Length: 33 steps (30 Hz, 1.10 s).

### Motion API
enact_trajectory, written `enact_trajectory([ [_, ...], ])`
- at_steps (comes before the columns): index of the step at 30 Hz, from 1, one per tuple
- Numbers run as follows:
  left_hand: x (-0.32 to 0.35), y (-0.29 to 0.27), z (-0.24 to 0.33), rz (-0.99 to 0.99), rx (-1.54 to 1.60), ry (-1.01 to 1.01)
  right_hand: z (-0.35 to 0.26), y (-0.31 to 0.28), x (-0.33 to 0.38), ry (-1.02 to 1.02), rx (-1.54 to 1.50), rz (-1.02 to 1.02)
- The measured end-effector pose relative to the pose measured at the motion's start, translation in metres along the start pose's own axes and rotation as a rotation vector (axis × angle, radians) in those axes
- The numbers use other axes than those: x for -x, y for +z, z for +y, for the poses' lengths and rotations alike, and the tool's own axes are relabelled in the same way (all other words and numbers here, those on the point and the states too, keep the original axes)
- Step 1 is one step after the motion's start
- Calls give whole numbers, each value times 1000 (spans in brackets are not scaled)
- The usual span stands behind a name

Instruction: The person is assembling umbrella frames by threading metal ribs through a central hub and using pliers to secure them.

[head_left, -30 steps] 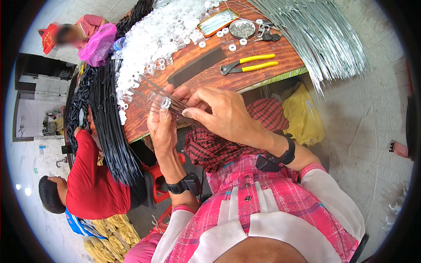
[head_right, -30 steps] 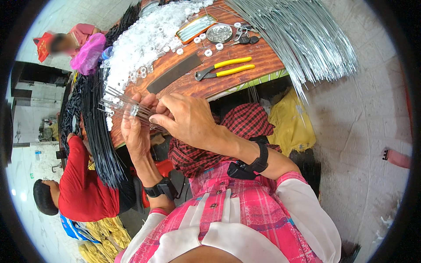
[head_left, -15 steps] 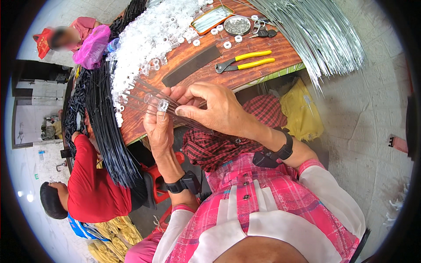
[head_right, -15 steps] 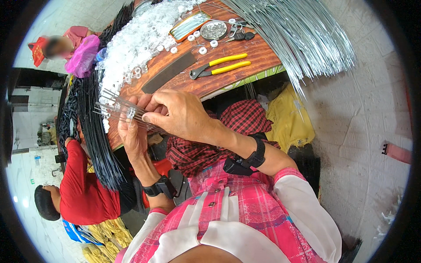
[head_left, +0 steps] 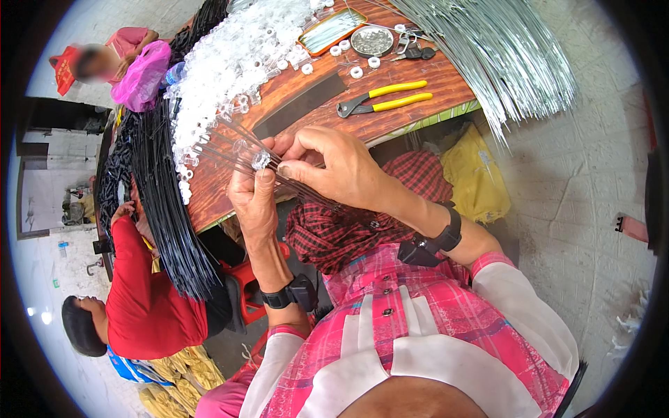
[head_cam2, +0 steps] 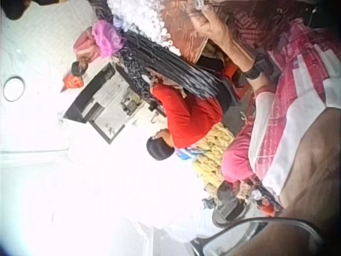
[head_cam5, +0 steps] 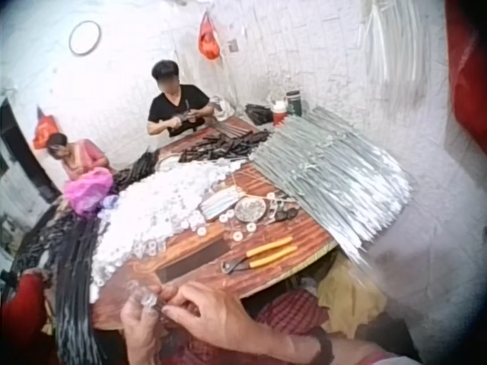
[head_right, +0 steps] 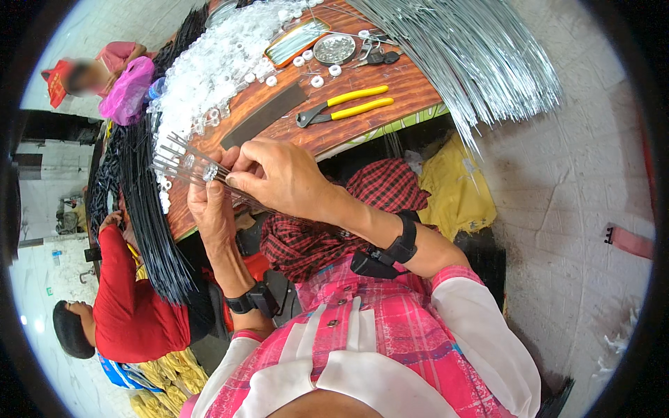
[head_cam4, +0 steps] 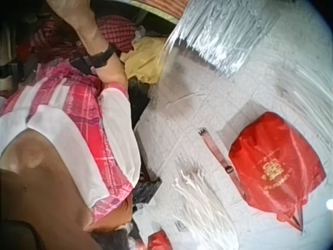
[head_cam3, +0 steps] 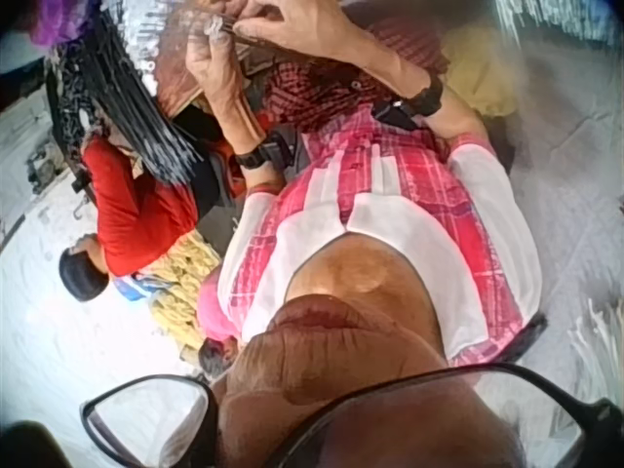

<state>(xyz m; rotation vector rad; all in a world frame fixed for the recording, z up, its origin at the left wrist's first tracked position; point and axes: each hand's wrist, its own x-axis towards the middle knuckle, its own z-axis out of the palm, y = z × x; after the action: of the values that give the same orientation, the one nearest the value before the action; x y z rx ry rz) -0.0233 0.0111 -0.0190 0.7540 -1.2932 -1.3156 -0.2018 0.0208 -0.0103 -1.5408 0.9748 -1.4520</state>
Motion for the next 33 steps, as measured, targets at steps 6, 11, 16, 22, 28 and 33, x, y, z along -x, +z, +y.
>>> enact_trajectory([
  [6, -3, 18, 8, 18, -198, 11, 29, 10, -1, 16, -241, -45],
  [11, -4, 30, 15, -11, -356, 94, 28, 11, 8, 130, -388, -240],
  [16, 3, 50, 34, 5, -242, -86, 23, 2, 14, 273, -613, -437],
  [22, -9, 42, 17, -181, -100, -246, 38, -1, 15, 345, -855, -419],
  [28, -15, 51, 12, -302, 9, -199, 37, -20, 10, 358, -942, -459],
  [33, -18, 44, 9, -254, -88, -212, 42, -22, 9, 423, -842, -424],
])
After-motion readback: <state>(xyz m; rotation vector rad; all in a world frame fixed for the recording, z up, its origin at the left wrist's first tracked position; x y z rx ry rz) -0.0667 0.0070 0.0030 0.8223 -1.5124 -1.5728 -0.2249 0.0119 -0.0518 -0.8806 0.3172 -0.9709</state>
